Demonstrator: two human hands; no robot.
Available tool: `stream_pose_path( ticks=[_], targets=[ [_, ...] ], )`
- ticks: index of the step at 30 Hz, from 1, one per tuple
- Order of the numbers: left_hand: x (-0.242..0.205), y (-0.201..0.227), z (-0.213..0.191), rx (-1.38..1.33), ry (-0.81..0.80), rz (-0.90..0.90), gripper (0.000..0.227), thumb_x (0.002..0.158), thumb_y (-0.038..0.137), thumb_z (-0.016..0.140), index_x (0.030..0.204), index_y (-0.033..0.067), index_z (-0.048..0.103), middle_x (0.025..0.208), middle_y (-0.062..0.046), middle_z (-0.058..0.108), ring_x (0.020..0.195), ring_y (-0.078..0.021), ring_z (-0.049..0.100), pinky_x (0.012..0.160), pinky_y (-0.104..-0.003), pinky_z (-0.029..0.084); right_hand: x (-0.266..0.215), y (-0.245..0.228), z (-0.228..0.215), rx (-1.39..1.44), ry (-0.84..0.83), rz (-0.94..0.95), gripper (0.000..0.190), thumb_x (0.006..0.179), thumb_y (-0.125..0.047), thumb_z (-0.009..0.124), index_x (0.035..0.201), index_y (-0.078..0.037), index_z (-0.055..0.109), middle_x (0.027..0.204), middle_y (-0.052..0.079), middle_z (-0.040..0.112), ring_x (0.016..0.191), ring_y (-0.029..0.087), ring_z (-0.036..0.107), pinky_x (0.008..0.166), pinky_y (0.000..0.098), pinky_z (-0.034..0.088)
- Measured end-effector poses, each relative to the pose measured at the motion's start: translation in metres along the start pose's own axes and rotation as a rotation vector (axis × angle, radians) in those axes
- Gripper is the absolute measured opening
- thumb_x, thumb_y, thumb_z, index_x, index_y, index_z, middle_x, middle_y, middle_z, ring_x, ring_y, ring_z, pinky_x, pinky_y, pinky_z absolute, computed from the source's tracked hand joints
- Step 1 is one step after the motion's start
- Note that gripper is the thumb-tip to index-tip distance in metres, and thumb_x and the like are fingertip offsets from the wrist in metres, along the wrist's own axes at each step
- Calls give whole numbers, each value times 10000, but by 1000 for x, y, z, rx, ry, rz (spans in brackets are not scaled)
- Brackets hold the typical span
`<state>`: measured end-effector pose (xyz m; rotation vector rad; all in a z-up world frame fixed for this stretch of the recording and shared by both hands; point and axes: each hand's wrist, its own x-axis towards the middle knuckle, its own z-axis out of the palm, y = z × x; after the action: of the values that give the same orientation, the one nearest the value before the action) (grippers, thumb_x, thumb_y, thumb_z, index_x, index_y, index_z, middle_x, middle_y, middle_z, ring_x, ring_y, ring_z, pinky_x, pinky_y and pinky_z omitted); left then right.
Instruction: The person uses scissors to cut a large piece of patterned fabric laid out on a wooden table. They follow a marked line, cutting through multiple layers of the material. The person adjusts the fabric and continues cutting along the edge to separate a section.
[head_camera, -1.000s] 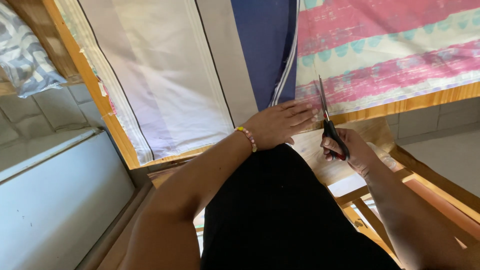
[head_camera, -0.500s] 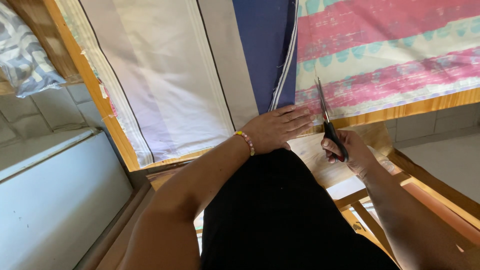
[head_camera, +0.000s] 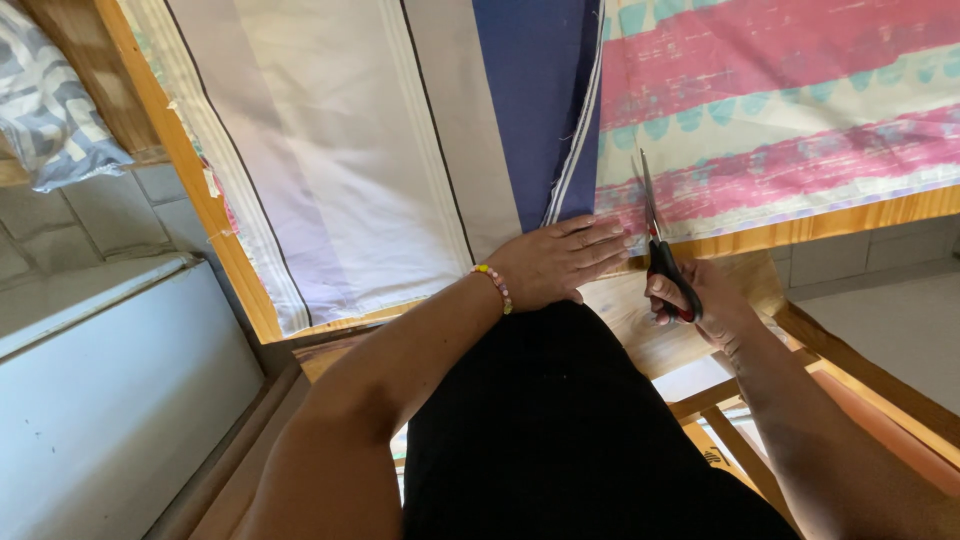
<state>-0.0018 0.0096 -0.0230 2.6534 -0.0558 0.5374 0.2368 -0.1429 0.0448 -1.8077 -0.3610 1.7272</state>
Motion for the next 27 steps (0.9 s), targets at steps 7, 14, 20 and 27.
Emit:
stream_pose_path(
  ticks=[7,14,20,27],
  targets=[
    [0,-1,-3,1,12,-3,871,980,664,159,1552,49,389,1647,-123,365,1548,-290,303,1303,-473,161,5,7,-4,-23,17,-3,374,883,-304,839,837,0,628,617,137,619,553,218,675,445,287,572],
    [2,0,-8,24,9,7,881,968,668,166,1545,43,392,1632,-133,384,1546,-294,296,1300,-481,150,8,-10,1,-35,-21,-25,424,887,-362,825,823,8,628,578,150,603,471,226,663,357,227,495],
    [2,1,-6,9,13,0,870,974,667,161,1544,52,395,1641,-121,372,1548,-284,294,1303,-482,146,7,-19,9,-26,3,-30,434,888,-348,827,851,39,633,603,172,612,496,254,674,402,279,545],
    [0,0,-3,15,26,8,881,949,673,188,1532,51,409,1619,-129,401,1533,-285,325,1301,-484,167,2,-37,22,-31,3,-26,403,899,-320,818,865,39,637,615,167,616,512,240,680,420,274,564]
  ],
)
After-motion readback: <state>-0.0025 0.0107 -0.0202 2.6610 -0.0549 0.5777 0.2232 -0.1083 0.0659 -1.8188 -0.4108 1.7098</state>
